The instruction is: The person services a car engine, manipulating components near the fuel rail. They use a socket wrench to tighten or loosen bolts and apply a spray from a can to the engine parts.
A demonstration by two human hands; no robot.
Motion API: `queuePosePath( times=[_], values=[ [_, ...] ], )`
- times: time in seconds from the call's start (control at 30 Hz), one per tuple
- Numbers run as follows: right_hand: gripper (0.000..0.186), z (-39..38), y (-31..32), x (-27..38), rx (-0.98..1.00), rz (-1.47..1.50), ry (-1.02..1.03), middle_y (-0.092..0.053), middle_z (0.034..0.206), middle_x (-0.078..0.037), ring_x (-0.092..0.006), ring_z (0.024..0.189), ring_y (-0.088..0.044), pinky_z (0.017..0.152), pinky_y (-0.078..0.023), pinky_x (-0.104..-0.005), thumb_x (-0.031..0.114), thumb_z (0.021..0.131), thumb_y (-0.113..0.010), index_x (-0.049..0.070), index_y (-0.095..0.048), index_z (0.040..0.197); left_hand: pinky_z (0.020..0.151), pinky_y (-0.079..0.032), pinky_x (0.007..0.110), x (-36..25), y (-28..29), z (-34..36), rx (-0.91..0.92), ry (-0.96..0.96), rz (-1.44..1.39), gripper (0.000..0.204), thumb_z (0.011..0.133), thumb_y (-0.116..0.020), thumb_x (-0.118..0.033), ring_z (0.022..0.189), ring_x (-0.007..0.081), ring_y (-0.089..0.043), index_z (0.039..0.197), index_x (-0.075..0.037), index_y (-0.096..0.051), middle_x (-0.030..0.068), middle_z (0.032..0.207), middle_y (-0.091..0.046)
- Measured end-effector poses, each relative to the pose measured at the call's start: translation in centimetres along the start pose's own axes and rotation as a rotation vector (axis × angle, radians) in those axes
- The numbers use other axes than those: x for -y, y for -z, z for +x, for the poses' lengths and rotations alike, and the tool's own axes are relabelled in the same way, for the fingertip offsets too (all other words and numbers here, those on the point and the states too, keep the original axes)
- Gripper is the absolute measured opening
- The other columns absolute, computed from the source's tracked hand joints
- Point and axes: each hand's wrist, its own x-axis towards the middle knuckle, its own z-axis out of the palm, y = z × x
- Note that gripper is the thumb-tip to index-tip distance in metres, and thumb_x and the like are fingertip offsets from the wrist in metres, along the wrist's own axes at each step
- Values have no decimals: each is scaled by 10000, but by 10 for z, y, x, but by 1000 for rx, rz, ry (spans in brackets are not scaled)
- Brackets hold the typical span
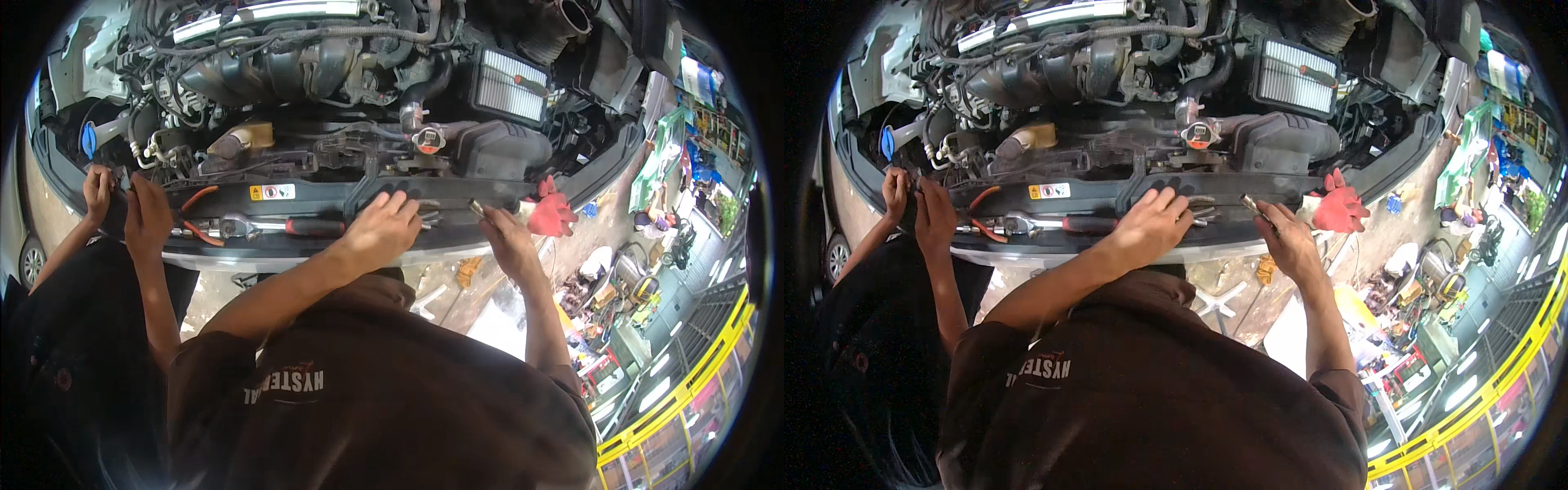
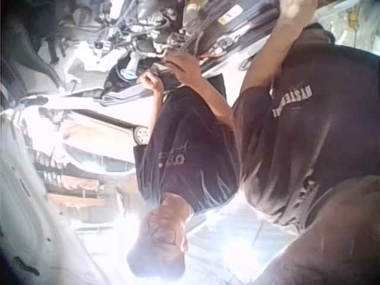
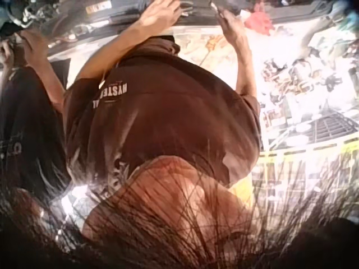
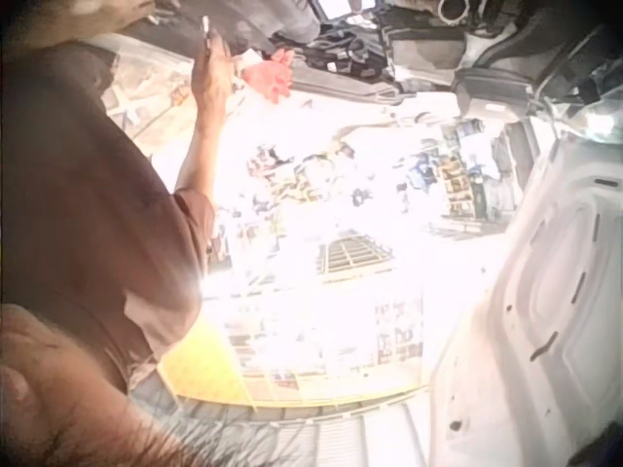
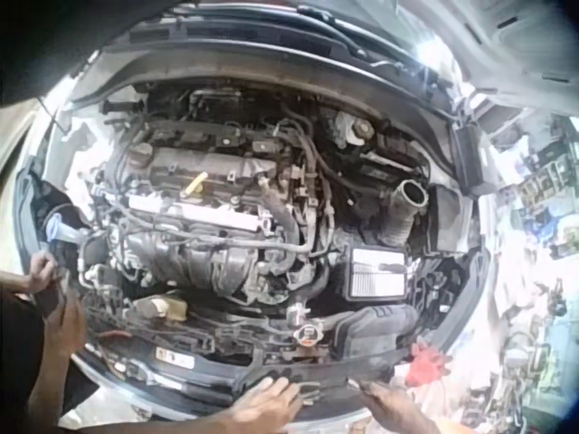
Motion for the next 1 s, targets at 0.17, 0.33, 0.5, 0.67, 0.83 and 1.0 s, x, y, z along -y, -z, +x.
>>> queuePosePath(
  times=[0.17, 0.33, 0.5, 0.67, 0.83, 1.0],
  values=[
    [340, -15, 26, -6, 278, -7, -267, -712, 1044, -220, -398, 935, -700, 802, -542, -452, 103, 958, -702, 34, -641, 1286, 831, -452, 373, 0, -2, 10, 21, -119, 120, 112, 829, -656, -125, 987, 266, -578, 905, -48, -686, 100, 994, -611],
    [338, -34, 47, 6, 312, 37, -378, -739, 1034, -230, -400, 881, -717, 789, -544, -449, 87, 924, -712, 22, -647, 1249, 825, -448, 393, -4, 22, 8, -5, -193, -127, 105, 820, -655, -124, 970, 268, -563, 868, -32, -670, 91, 948, -599],
    [276, -33, 51, 39, 153, -79, -451, -752, 998, -217, -411, 867, -732, 790, -555, -455, 103, 907, -731, 19, -672, 1163, 930, -548, 461, -23, 67, -16, 103, 264, -646, 204, 988, -716, -251, 1028, 355, -730, 1102, -82, -732, 145, 1036, -765],
    [289, -15, 29, 42, -78, -68, -175, -756, 927, -169, -297, 790, -738, 734, -564, -375, 154, 877, -805, 4, -691, 1096, 836, -574, 455, -25, 85, -33, 136, 372, -817, 237, 1006, -708, -310, 921, 362, -747, 1090, -90, -738, 148, 994, -771],
    [179, 15, -29, 12, -258, 372, -110, -595, 831, -72, -195, 740, -544, 724, -483, -335, 118, 937, -779, -4, -661, 994, 842, -585, 456, -29, 106, -33, 144, 429, -733, 245, 997, -742, -307, 965, 366, -751, 1116, -92, -731, 179, 1039, -771],
    [189, 30, -49, 2, -325, 476, -94, -604, 849, -66, -129, 781, -536, 729, -466, -311, 168, 1020, -718, 12, -624, 1070, 879, -581, 433, -31, 105, -40, 66, 609, -995, 386, 967, -795, -204, 1024, 300, -767, 1295, -95, -625, 189, 1062, -780]
  ],
)
